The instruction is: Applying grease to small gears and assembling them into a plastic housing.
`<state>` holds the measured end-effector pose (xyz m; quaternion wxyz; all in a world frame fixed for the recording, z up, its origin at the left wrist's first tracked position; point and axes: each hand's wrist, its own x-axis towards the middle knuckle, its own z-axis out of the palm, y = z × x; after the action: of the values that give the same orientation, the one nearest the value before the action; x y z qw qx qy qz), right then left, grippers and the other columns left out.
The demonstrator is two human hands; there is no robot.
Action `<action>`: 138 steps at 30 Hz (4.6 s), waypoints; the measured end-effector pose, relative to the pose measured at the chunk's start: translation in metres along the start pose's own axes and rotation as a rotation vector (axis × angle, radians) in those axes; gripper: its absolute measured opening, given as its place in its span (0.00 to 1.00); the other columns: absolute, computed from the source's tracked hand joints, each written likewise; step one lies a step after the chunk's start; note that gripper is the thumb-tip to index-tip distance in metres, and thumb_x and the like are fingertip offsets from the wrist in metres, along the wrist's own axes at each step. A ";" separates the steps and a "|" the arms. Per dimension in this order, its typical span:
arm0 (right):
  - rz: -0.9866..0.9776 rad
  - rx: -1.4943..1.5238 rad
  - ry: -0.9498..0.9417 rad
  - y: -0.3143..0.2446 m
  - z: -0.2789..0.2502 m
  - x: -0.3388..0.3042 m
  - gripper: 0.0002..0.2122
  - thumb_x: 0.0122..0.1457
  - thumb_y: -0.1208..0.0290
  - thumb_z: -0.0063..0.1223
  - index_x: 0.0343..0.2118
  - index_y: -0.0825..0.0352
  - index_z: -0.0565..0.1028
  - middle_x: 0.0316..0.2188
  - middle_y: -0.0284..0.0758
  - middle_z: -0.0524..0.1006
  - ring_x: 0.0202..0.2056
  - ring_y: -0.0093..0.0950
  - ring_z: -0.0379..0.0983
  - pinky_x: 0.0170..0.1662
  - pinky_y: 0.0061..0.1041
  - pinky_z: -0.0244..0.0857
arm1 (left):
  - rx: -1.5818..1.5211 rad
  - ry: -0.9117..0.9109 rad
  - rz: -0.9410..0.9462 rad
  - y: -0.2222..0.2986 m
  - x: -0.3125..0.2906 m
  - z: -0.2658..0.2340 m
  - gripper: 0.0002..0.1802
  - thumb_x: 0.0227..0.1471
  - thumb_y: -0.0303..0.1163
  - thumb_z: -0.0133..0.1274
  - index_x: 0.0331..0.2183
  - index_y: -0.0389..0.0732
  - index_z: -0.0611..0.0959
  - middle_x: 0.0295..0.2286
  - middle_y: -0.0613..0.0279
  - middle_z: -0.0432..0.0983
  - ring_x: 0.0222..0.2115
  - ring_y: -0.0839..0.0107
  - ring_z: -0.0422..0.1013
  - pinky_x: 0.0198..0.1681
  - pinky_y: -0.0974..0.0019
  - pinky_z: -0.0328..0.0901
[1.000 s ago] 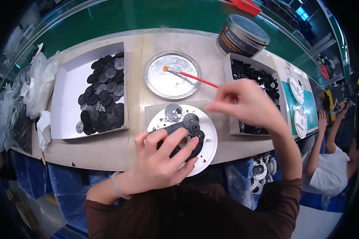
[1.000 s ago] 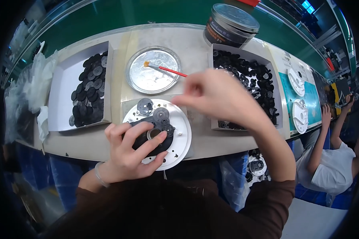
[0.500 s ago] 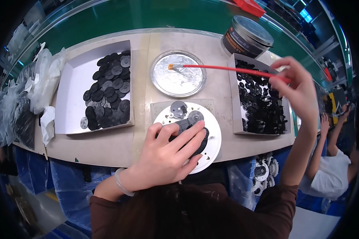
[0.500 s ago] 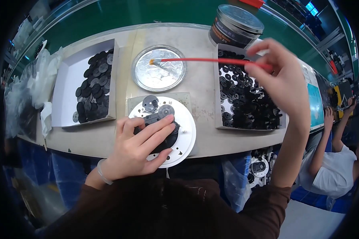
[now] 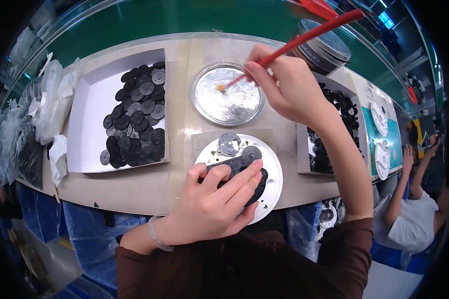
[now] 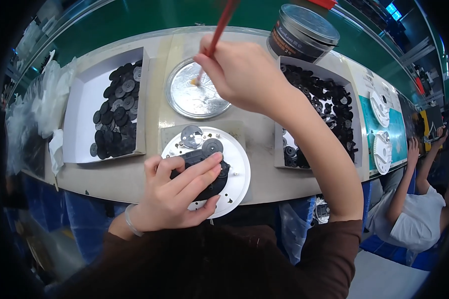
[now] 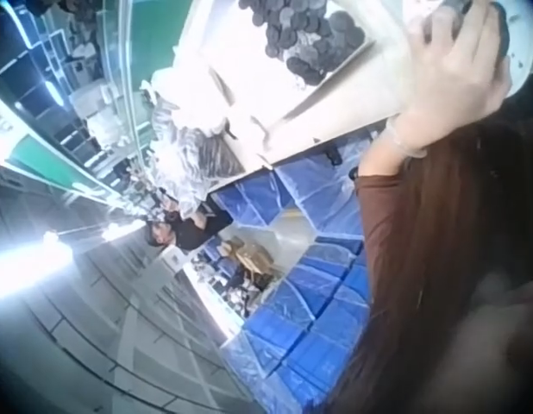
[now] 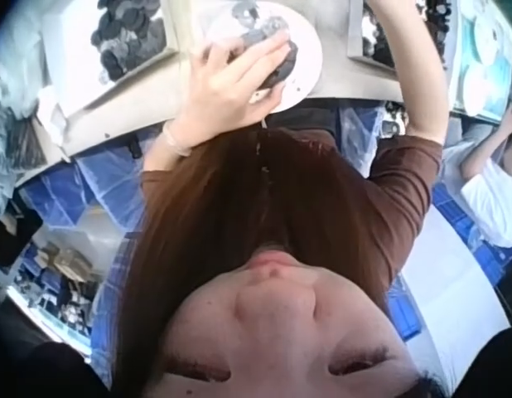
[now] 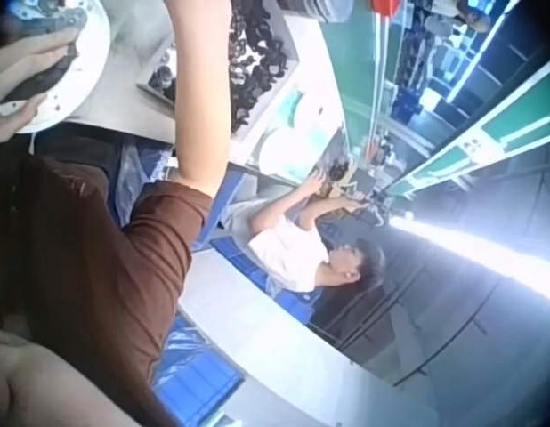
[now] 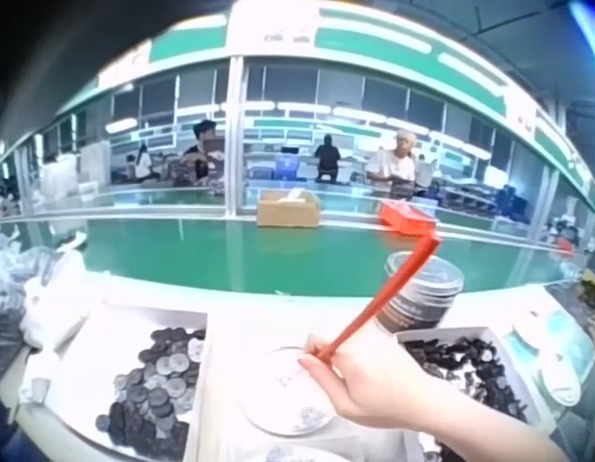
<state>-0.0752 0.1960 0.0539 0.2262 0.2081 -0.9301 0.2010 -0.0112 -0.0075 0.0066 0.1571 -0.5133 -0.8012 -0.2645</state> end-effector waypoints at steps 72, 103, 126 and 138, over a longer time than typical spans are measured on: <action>-0.149 0.173 0.074 -0.073 -0.069 -0.136 0.07 0.54 0.71 0.44 0.22 0.65 0.65 0.19 0.38 0.73 0.20 0.33 0.72 0.21 0.23 0.64 | 0.107 0.097 0.050 0.004 -0.002 0.005 0.18 0.28 0.38 0.57 0.28 0.41 0.79 0.34 0.72 0.74 0.26 0.72 0.57 0.35 0.66 0.47; 0.239 0.595 0.268 -0.058 -0.055 -0.129 0.08 0.58 0.70 0.39 0.28 0.69 0.62 0.16 0.40 0.70 0.14 0.21 0.63 0.21 0.17 0.59 | 0.094 0.089 0.021 0.004 -0.002 0.004 0.17 0.28 0.37 0.56 0.28 0.43 0.80 0.34 0.73 0.74 0.25 0.75 0.59 0.34 0.66 0.46; 0.454 0.804 0.491 -0.037 -0.059 -0.132 0.07 0.59 0.73 0.33 0.28 0.71 0.60 0.17 0.44 0.69 0.12 0.22 0.61 0.10 0.12 0.55 | 0.022 0.124 0.033 0.002 0.000 0.004 0.17 0.26 0.35 0.58 0.26 0.42 0.79 0.32 0.72 0.75 0.26 0.72 0.60 0.35 0.67 0.49; 0.768 0.793 0.511 -0.007 -0.049 -0.126 0.11 0.59 0.65 0.38 0.35 0.69 0.67 0.20 0.35 0.71 0.20 0.19 0.67 0.14 0.11 0.59 | -0.053 0.096 -0.017 0.003 -0.011 0.001 0.17 0.30 0.38 0.60 0.25 0.41 0.75 0.30 0.62 0.64 0.33 0.63 0.58 0.36 0.62 0.54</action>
<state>0.0466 0.2504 0.0319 0.2591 -0.1287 -0.7093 0.6428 -0.0041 -0.0143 0.0003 0.1793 -0.4970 -0.7899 -0.3111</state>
